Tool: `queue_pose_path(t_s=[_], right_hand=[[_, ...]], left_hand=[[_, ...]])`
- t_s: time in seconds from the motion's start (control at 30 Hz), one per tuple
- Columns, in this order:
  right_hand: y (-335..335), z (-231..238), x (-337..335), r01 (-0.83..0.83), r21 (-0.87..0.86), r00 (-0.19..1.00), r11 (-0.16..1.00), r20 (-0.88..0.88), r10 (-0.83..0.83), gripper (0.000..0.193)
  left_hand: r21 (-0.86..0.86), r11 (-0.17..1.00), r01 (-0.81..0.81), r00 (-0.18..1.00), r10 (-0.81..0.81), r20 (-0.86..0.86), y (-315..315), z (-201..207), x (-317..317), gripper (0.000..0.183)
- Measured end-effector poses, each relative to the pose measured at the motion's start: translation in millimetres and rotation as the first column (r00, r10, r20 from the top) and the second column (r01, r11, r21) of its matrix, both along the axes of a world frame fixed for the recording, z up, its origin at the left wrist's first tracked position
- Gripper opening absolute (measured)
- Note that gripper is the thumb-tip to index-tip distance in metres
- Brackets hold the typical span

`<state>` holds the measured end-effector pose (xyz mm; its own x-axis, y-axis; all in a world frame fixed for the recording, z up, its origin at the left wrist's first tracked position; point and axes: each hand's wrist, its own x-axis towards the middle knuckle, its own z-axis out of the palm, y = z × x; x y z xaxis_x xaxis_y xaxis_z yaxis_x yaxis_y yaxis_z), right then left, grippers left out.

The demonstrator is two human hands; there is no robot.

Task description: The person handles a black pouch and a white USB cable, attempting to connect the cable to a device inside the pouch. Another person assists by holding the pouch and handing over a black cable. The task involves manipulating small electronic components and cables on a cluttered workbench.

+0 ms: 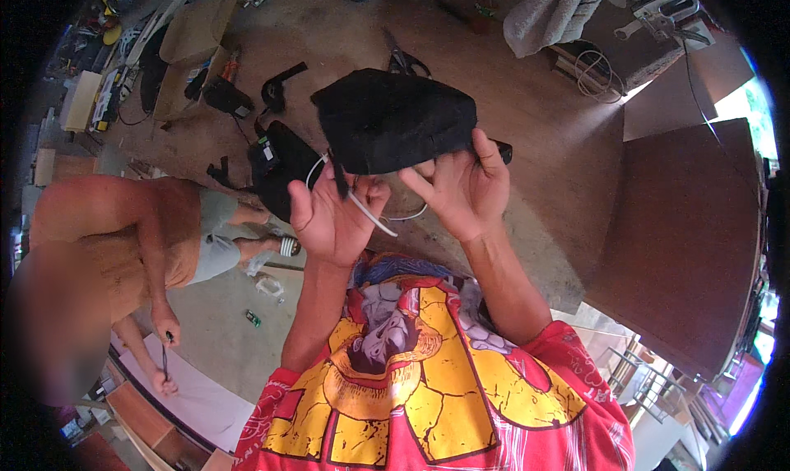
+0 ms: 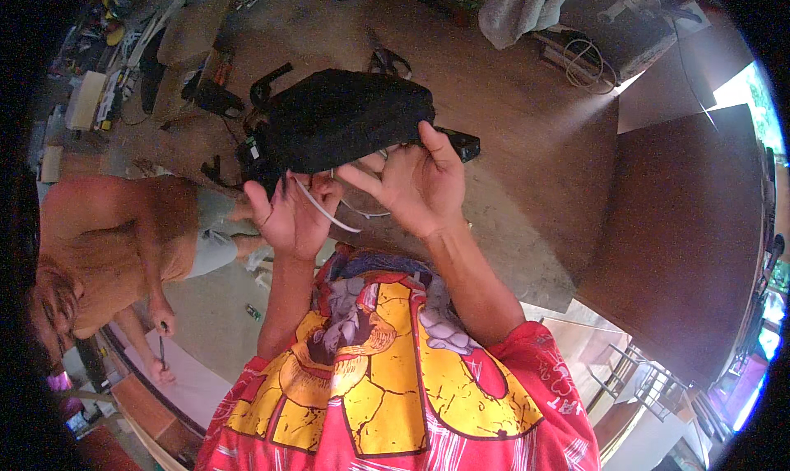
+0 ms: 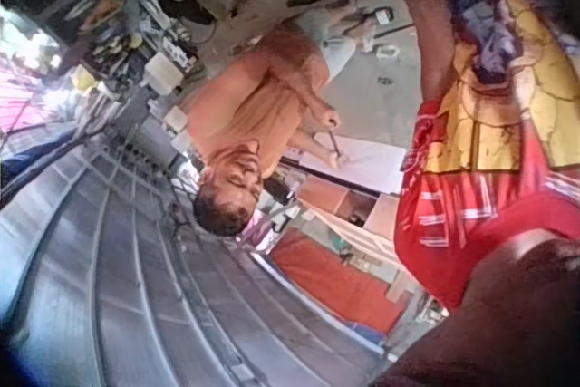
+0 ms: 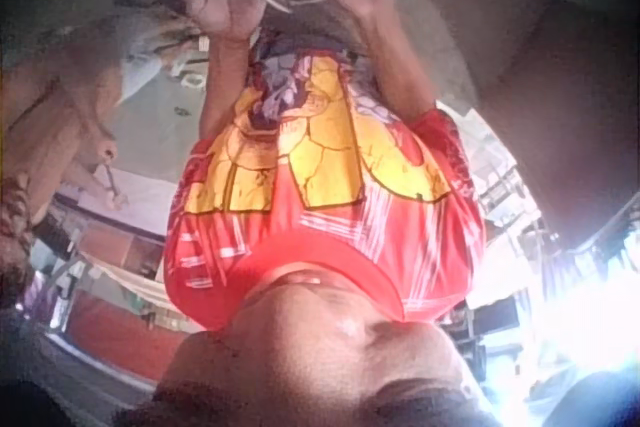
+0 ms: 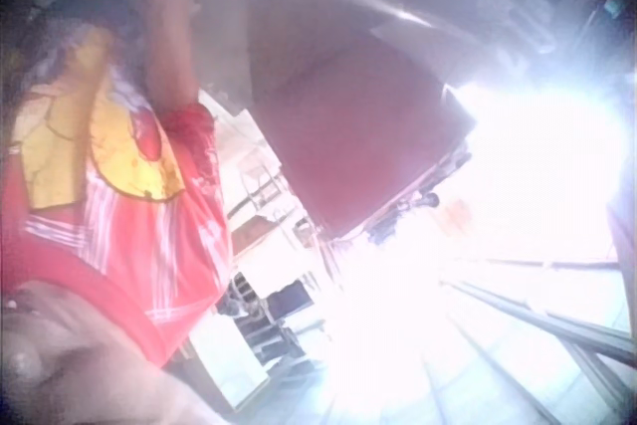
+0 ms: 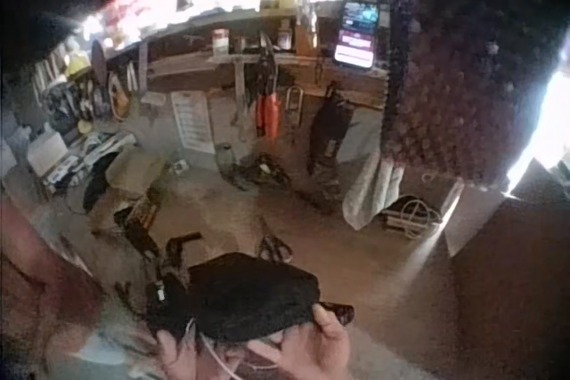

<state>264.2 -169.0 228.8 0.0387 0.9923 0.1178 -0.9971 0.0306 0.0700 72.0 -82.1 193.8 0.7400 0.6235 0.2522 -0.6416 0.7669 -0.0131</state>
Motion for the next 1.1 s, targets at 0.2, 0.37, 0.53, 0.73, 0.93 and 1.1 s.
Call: queue_pose_path(t_s=[0.2,0.37,0.53,0.73,0.93,1.1], right_hand=[[-15,-24,4,0.070,-0.063,0.998,0.996,0.000,-0.070,0.049],[-20,-45,2,0.076,-0.054,0.997,0.996,-0.018,-0.077,0.047],[-26,-26,-20,0.216,-0.020,0.965,0.976,0.156,-0.210,0.050],[-14,-10,-13,0.415,0.101,0.707,0.904,0.590,-0.390,0.046],[-13,6,-6,0.522,0.157,0.596,0.838,0.637,-0.490,0.041],[-7,20,23,0.585,0.378,0.152,0.718,0.818,-0.554,0.038]], left_hand=[[0.060,0.987,-0.148,0.950,0.158,-0.268,3,44,11,0.028],[0.221,0.962,-0.161,0.888,0.239,-0.392,3,58,23,0.023],[0.329,0.930,-0.162,0.778,0.325,-0.537,-7,62,37,0.031],[0.350,0.917,-0.190,0.579,0.393,-0.715,-11,76,45,0.038],[0.335,0.926,-0.173,0.494,0.376,-0.784,-24,99,63,0.042],[0.339,0.938,-0.069,0.466,0.330,-0.821,-23,122,72,0.041]])
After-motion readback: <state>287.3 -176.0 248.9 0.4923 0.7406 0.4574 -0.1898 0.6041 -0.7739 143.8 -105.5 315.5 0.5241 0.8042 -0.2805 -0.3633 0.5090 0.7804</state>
